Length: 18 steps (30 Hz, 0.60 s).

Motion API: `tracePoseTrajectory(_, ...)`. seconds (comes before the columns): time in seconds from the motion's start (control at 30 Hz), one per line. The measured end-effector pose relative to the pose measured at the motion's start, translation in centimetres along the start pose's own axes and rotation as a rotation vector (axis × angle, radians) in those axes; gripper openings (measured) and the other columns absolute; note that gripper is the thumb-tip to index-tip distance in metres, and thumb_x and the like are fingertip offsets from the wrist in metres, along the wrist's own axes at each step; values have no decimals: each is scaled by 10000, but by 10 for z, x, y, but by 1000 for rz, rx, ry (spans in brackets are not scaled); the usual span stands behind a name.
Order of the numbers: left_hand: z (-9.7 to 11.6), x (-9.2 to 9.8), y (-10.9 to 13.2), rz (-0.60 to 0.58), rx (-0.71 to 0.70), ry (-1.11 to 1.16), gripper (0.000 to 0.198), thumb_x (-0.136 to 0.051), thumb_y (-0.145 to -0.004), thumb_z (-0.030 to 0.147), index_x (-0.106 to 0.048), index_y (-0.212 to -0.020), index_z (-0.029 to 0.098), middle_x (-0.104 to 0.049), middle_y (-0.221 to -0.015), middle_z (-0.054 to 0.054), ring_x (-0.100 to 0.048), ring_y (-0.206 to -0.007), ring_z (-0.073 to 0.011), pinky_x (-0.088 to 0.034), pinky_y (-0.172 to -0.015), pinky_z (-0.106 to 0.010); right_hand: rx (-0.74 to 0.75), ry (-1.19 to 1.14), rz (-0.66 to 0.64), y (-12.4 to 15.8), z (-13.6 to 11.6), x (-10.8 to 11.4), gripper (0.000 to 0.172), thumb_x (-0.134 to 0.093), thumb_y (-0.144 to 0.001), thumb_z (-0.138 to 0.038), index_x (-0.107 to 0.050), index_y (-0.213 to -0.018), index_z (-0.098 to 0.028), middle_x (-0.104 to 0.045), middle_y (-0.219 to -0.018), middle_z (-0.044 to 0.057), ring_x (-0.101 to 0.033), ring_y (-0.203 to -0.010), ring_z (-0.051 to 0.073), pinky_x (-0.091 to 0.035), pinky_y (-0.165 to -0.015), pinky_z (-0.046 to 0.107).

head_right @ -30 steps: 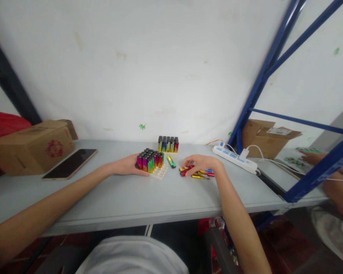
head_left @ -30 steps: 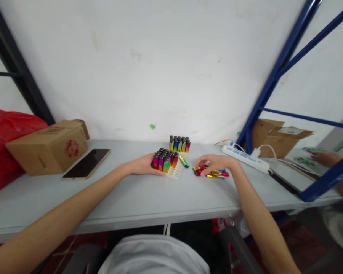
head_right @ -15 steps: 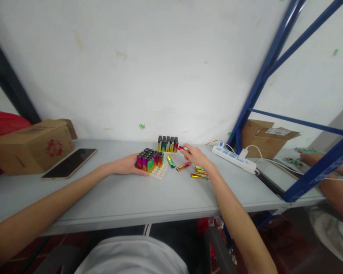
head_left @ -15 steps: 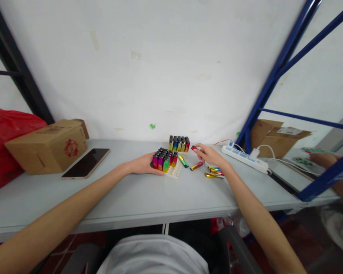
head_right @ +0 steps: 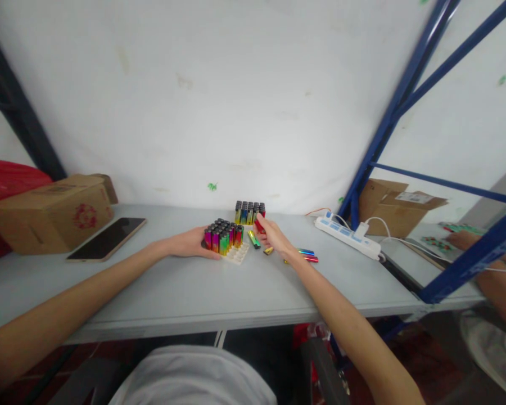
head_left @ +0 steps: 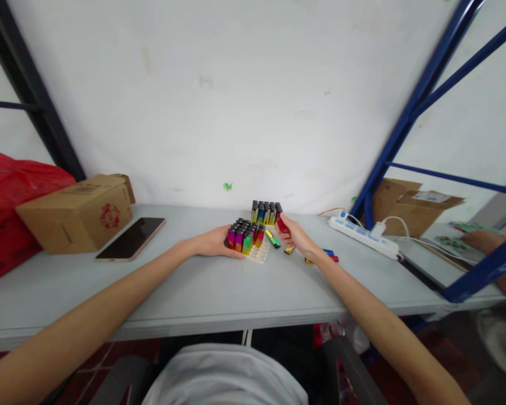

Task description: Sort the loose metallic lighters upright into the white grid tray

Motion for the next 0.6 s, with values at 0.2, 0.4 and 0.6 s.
tracePoseTrajectory(0.2,1,0,0,-8,-1,-18,757,-861,-724,502,-548,-1346,204,-696,-1321,-69,-664,-1190,-274,-511,-1052,-371,-3,33,188,-3,8,2,553,-422,-927,-628,-249,-565,-249,-181,-469,-73,-127,-420,75,-98,-403,237)
tracePoseTrajectory(0.4,0,1,0,7,-6,-32,804,-862,-719,511,-529,-1388,216,-697,-1324,-68,-663,-1194,-281,-512,-1049,-373,27,72,220,-1,1,2,479,-400,-922,-555,-281,-570,-253,-219,-447,-62,-162,-412,88,-138,-398,242)
tracePoseTrajectory(0.6,-2,0,-1,-7,-7,-23,791,-857,-724,513,-540,-1383,211,-688,-1345,-70,-659,-1204,-273,-508,-1058,-369,70,106,102,-2,-5,-3,634,-348,-893,-811,-530,-776,-215,-270,-534,-80,-223,-422,92,-201,-417,235)
Point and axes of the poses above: each hand's wrist, its own y-axis away from the middle knuckle, its own x-axis out of the back of the hand, z = x × y, the point moved 7 cm from there along -y, towards the middle knuckle
